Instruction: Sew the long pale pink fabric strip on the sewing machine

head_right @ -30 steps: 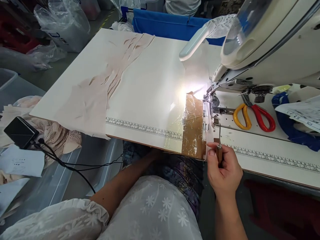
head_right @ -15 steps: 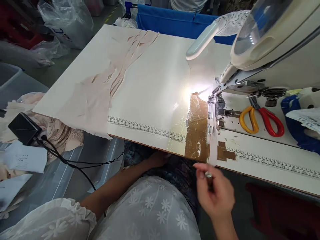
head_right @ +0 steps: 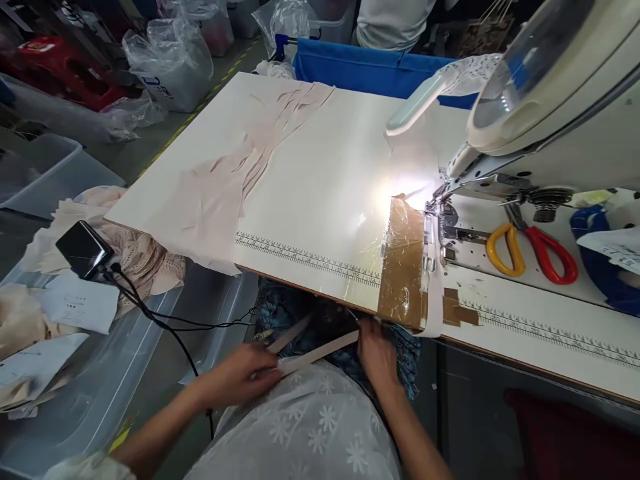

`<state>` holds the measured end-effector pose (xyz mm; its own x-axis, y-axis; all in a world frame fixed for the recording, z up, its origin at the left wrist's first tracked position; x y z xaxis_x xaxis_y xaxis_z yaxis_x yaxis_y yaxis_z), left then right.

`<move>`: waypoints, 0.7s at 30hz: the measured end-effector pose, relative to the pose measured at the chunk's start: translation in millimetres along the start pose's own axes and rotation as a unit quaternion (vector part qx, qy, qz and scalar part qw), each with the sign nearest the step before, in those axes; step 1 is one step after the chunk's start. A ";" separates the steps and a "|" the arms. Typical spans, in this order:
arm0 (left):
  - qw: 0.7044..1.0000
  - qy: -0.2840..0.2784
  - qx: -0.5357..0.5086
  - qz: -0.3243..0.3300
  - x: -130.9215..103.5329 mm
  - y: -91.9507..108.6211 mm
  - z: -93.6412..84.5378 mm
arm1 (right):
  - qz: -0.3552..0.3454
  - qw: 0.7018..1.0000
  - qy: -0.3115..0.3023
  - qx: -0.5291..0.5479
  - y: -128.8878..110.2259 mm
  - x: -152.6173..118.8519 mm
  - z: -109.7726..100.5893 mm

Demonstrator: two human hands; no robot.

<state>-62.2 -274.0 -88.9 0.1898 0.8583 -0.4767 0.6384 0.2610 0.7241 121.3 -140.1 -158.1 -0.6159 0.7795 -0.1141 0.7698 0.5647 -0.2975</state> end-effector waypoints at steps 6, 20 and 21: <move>0.929 -0.144 -0.334 -0.073 -119.8 -49.9 -13.9 | 0.087 0.996 -0.008 -0.012 31.8 11.6 2.3; 0.990 -0.015 0.142 0.000 44.9 50.6 26.3 | -0.036 0.985 -0.003 0.170 -38.4 -46.9 -17.1; 0.991 -0.021 0.136 -0.001 42.7 47.1 27.4 | -0.018 0.987 0.001 0.161 -32.2 -51.2 -21.3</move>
<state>-3.6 -237.2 -88.8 0.2146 0.8374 -0.5028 0.8148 0.1303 0.5649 131.6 -192.4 -122.5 -0.6416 0.7610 -0.0961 0.6542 0.4775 -0.5866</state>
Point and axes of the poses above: each hand's wrist, its own x-axis towards the middle knuckle, its own z-axis out of the palm, y = z × x, the point moved 8 cm from there along x, towards the middle knuckle, and after that the axes turned 6 degrees about -z, right-handed, at the moved point
